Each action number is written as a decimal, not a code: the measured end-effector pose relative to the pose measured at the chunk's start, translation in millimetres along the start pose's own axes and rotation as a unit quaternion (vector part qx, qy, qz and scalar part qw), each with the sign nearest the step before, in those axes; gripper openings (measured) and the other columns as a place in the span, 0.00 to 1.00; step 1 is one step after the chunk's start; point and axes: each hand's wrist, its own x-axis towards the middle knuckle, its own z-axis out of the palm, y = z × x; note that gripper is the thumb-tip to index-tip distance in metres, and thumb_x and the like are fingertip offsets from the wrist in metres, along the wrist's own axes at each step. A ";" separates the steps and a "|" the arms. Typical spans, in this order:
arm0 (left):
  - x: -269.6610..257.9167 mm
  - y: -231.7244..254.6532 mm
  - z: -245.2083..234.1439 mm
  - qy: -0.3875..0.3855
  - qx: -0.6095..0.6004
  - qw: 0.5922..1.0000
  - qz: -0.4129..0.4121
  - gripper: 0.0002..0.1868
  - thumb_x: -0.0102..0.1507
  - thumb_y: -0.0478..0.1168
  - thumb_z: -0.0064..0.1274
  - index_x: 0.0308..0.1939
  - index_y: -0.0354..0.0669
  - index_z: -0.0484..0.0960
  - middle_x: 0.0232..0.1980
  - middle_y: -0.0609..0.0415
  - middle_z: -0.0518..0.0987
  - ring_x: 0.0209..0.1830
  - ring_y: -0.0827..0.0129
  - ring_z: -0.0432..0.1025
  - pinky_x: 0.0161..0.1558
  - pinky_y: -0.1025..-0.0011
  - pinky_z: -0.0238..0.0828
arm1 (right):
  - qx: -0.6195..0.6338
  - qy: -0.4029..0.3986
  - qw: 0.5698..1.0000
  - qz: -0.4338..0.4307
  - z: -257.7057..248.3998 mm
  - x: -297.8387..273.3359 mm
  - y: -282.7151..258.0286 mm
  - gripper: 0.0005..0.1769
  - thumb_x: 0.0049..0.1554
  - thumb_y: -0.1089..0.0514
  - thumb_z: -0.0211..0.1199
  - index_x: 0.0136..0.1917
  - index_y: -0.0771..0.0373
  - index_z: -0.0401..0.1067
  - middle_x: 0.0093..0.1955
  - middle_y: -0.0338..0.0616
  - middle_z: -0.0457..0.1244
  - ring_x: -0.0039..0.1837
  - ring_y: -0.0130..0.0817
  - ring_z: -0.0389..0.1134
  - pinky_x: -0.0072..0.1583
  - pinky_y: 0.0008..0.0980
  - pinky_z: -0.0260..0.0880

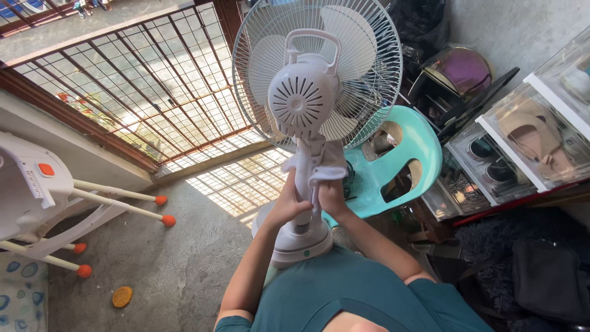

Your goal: The person sweeps the floor with a broom and dustpan, then wipes a baby high chair with a cloth. They proceed to wipe a small portable fan and a larger pedestal fan with a cloth, cleaning the grills, blades, and base.

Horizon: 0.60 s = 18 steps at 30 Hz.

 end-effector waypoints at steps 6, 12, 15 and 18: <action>2.7 5.8 14.1 0.026 0.139 0.990 0.027 0.43 0.53 0.36 0.67 0.69 0.38 0.63 0.61 0.40 0.73 0.64 0.51 0.69 0.66 0.60 0.64 | -0.035 0.047 0.995 -0.077 -1.5 43.6 -9.9 0.24 0.65 0.59 0.56 0.70 0.73 0.60 0.66 0.62 0.60 0.68 0.56 0.62 0.71 0.54 0.58; 3.0 15.9 17.5 0.037 0.168 0.985 0.036 0.42 0.53 0.36 0.67 0.69 0.37 0.63 0.58 0.36 0.76 0.61 0.43 0.72 0.61 0.54 0.67 | 0.040 0.088 0.988 -0.117 -36.9 127.9 -98.2 0.38 0.58 0.53 0.63 0.73 0.75 0.55 0.69 0.71 0.54 0.71 0.67 0.56 0.72 0.58 0.54; 3.7 20.3 21.0 0.040 0.165 0.985 0.016 0.43 0.53 0.36 0.66 0.69 0.38 0.61 0.56 0.35 0.77 0.58 0.41 0.73 0.57 0.53 0.69 | -0.244 0.016 0.916 -0.319 -50.7 160.3 -144.7 0.32 0.55 0.50 0.76 0.68 0.61 0.70 0.65 0.51 0.66 0.67 0.52 0.67 0.72 0.49 0.58; 1.4 24.1 21.7 0.035 0.153 0.987 -0.015 0.42 0.52 0.37 0.64 0.68 0.39 0.61 0.54 0.36 0.77 0.55 0.42 0.74 0.55 0.54 0.70 | -0.096 -0.074 0.981 -0.153 -69.9 206.2 -171.4 0.20 0.55 0.59 0.69 0.61 0.57 0.78 0.61 0.43 0.69 0.66 0.45 0.70 0.73 0.50 0.63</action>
